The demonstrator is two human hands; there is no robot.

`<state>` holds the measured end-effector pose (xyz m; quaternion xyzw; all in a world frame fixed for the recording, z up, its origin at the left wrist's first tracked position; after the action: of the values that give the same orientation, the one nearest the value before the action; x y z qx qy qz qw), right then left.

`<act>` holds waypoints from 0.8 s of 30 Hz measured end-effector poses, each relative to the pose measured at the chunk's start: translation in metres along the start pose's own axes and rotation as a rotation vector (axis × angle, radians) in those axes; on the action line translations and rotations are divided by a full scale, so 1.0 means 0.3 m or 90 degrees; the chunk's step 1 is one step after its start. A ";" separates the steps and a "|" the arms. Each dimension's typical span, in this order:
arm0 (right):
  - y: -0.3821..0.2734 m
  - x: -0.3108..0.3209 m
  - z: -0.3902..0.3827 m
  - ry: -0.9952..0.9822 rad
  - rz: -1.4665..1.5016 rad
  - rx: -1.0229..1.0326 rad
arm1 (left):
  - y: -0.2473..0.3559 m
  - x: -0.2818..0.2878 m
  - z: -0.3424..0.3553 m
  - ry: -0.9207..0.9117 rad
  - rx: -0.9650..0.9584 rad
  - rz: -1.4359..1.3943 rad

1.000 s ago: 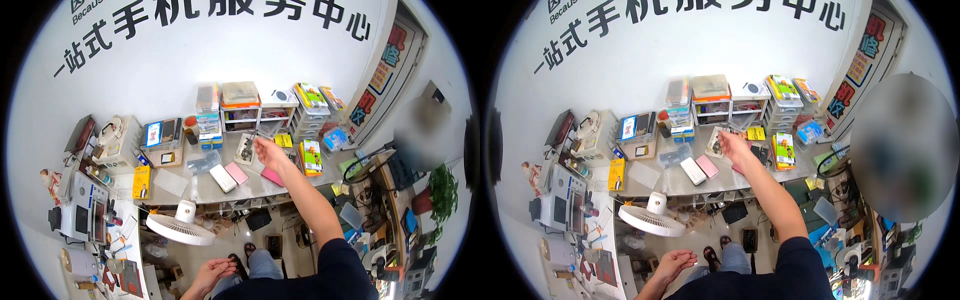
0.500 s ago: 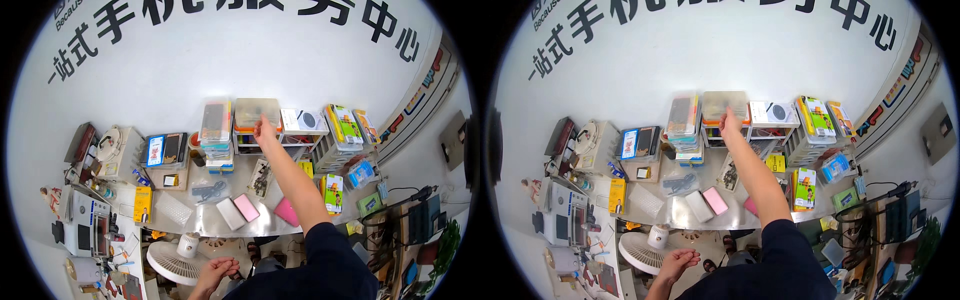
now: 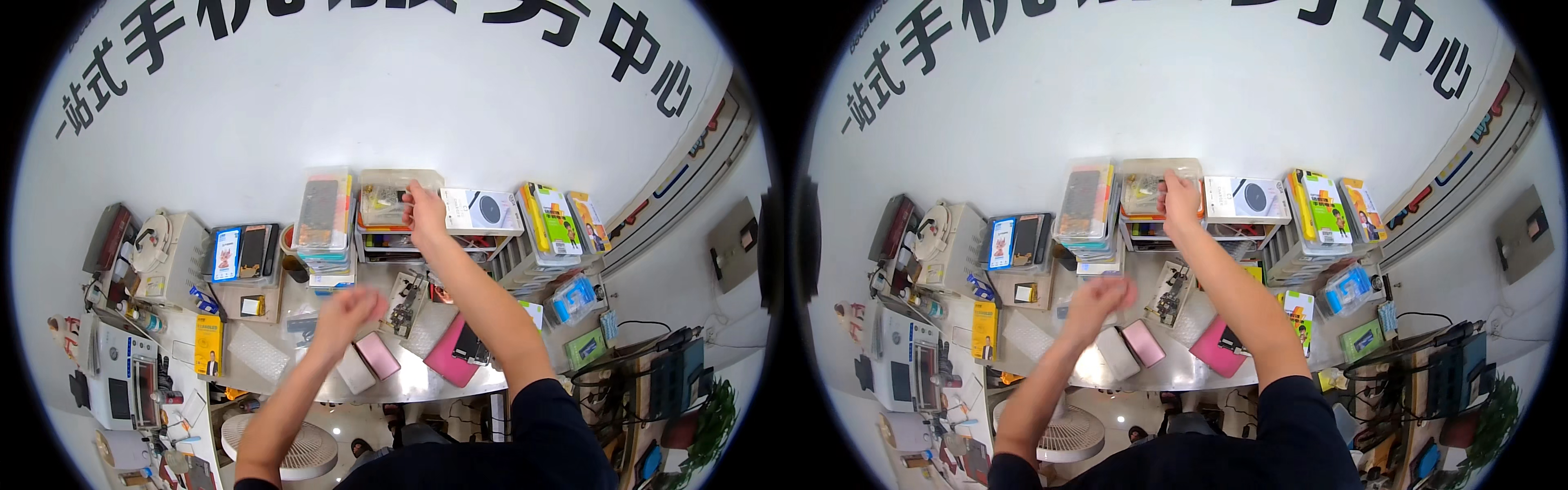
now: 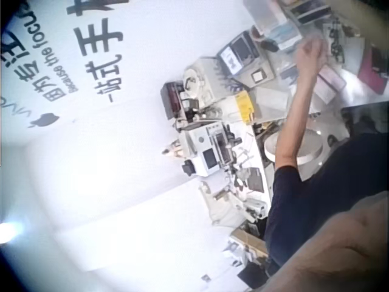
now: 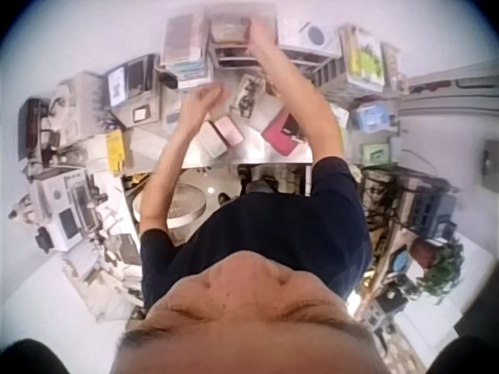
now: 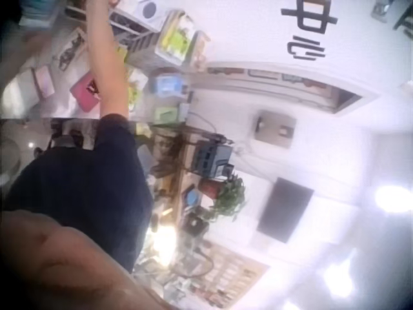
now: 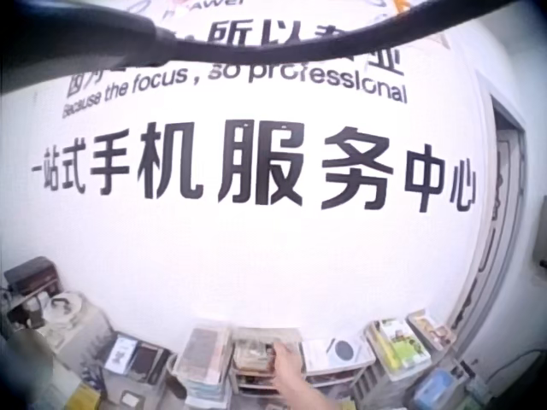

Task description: The person disassembles a smartphone, removes the battery, and handles the internal components. They then reassemble the device, using a screwdriver to secure the casing and a plastic tool to pry the screen assembly.

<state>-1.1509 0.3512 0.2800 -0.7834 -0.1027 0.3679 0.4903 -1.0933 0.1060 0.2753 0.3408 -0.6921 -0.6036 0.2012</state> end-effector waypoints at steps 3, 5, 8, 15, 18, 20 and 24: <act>-0.102 -0.038 0.026 -0.078 -0.056 -0.019 | 0.131 -0.032 0.296 0.005 -0.105 -0.044; -0.137 -0.076 0.058 -0.115 -0.062 -0.058 | 0.170 -0.018 0.467 0.057 -0.077 -0.146; -0.173 -0.065 0.091 -0.140 -0.079 -0.091 | 0.217 -0.040 0.577 0.119 0.004 -0.202; -0.194 -0.057 0.075 -0.146 -0.123 -0.120 | 0.195 0.037 0.583 0.119 0.011 -0.185; -0.161 -0.040 0.086 -0.125 -0.117 -0.131 | 0.163 0.054 0.487 0.129 -0.007 -0.200; -0.114 -0.014 0.068 -0.114 -0.076 -0.133 | 0.138 0.059 0.375 0.103 0.019 -0.191; 0.065 0.104 -0.013 -0.138 -0.133 -0.222 | 0.047 0.069 0.087 0.007 0.131 -0.158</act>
<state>-1.1301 0.3551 0.2497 -0.7973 -0.2975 0.3739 0.3688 -1.1289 0.1100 0.2812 0.4456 -0.7020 -0.5478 0.0929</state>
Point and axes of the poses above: each hand's wrist, its own z-axis towards the middle knuckle, its own x-axis out of the back of the hand, y = z × x, the point moved 3 cm from there along z, towards the middle knuckle, and after that the axes turned 1 degree about z, right-handed, at the moved point
